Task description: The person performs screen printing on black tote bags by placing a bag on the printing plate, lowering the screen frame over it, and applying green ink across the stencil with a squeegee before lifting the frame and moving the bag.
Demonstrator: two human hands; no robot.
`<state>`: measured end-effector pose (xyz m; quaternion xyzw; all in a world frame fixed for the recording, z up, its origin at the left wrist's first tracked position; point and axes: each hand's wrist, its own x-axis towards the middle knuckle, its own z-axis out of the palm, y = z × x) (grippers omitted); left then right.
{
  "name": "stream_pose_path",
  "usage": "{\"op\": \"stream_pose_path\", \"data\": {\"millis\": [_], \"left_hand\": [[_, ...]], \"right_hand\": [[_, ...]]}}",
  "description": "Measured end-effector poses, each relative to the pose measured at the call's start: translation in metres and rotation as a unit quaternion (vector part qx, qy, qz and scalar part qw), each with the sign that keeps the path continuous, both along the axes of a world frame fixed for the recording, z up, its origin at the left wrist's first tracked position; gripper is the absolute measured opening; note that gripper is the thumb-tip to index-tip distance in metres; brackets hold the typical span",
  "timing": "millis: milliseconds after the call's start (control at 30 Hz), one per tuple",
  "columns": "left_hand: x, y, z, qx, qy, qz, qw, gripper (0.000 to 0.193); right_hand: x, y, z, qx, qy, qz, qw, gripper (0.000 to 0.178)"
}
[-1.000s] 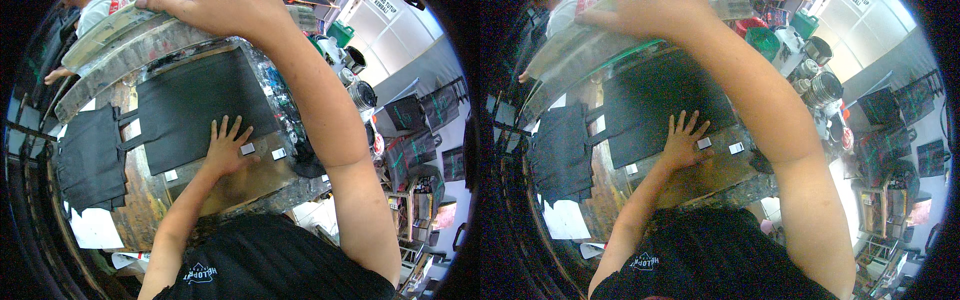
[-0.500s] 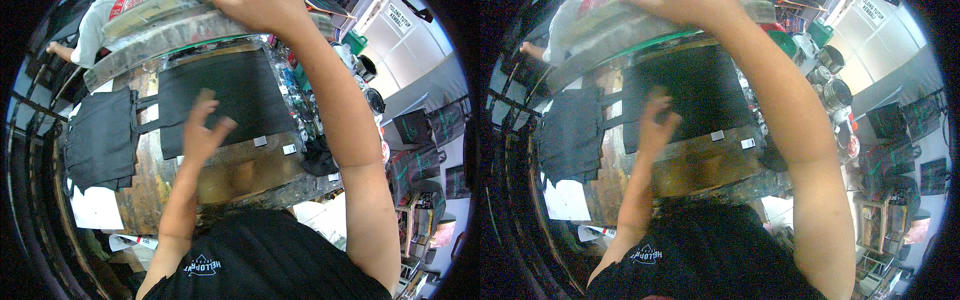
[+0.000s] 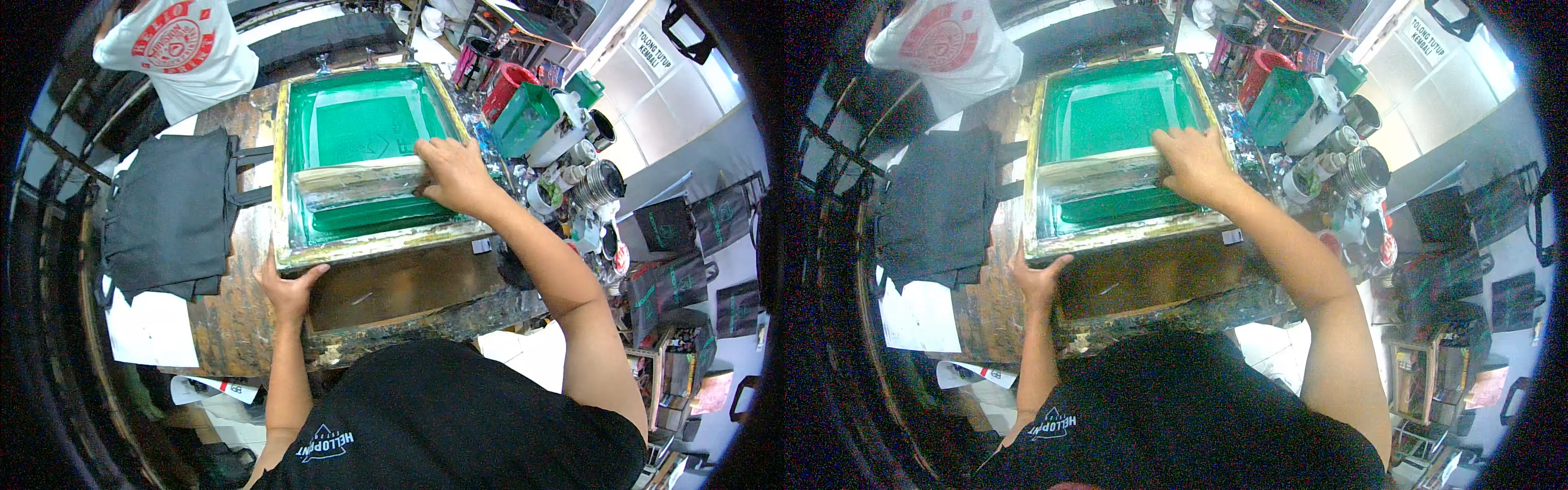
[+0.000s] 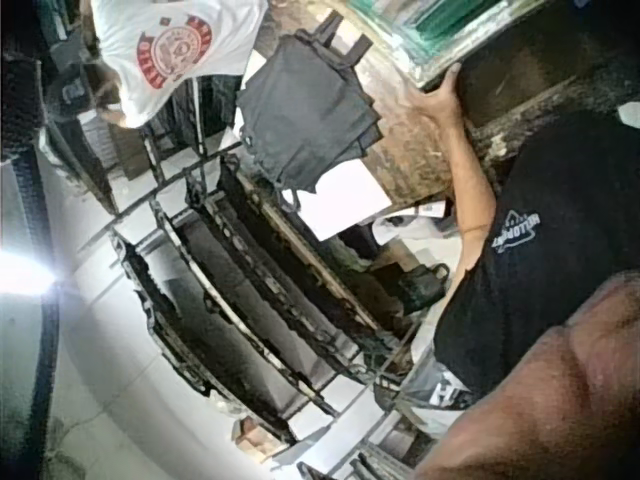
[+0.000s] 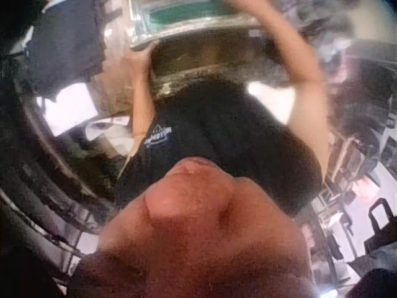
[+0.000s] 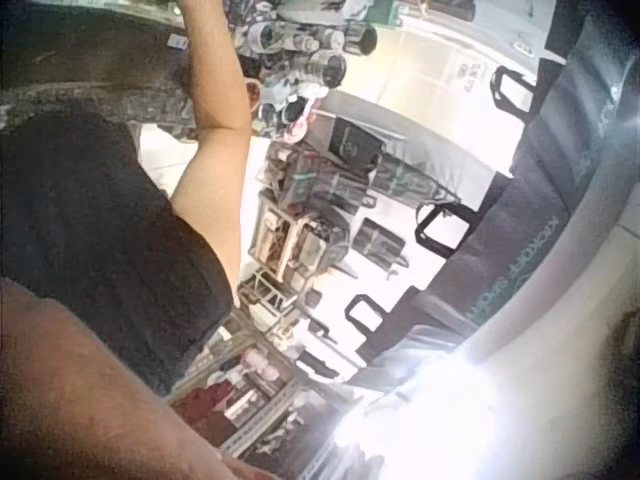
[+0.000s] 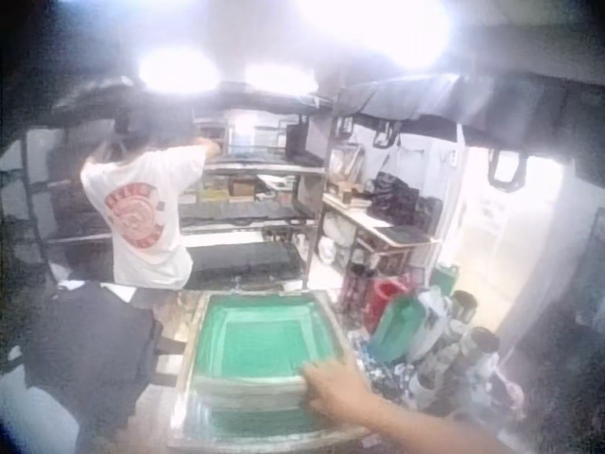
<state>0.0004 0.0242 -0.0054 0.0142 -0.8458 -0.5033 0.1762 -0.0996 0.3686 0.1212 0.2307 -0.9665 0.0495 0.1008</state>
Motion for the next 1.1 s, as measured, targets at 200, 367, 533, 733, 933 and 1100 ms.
{"op": "stream_pose_path", "data": {"millis": [200,367,533,733,933,1100], "left_hand": [[0.002,-0.003,-0.023,-0.155,0.032,0.048,0.986,0.117],[0.008,-0.009,-0.028,-0.173,0.027,0.031,0.984,0.12],[0.009,-0.015,-0.042,-0.122,0.014,0.031,0.992,0.121],[0.011,-0.014,-0.038,-0.128,0.018,0.041,0.991,0.122],[0.009,-0.014,-0.037,-0.162,-0.004,0.049,0.986,0.126],[0.009,-0.018,-0.031,-0.303,0.034,0.076,0.949,0.119]], "right_hand": [[0.003,0.002,0.011,0.018,-0.084,-0.01,0.996,0.061],[0.032,-0.005,-0.022,0.023,-0.018,0.01,1.0,0.061],[-0.022,-0.01,-0.03,0.069,0.005,-0.005,0.998,0.068],[-0.16,-0.005,-0.06,0.026,0.05,0.016,0.998,0.069],[-0.294,-0.007,-0.052,0.045,0.004,0.013,0.999,0.073],[-0.339,-0.015,-0.044,0.049,-0.073,0.017,0.996,0.073]]}}
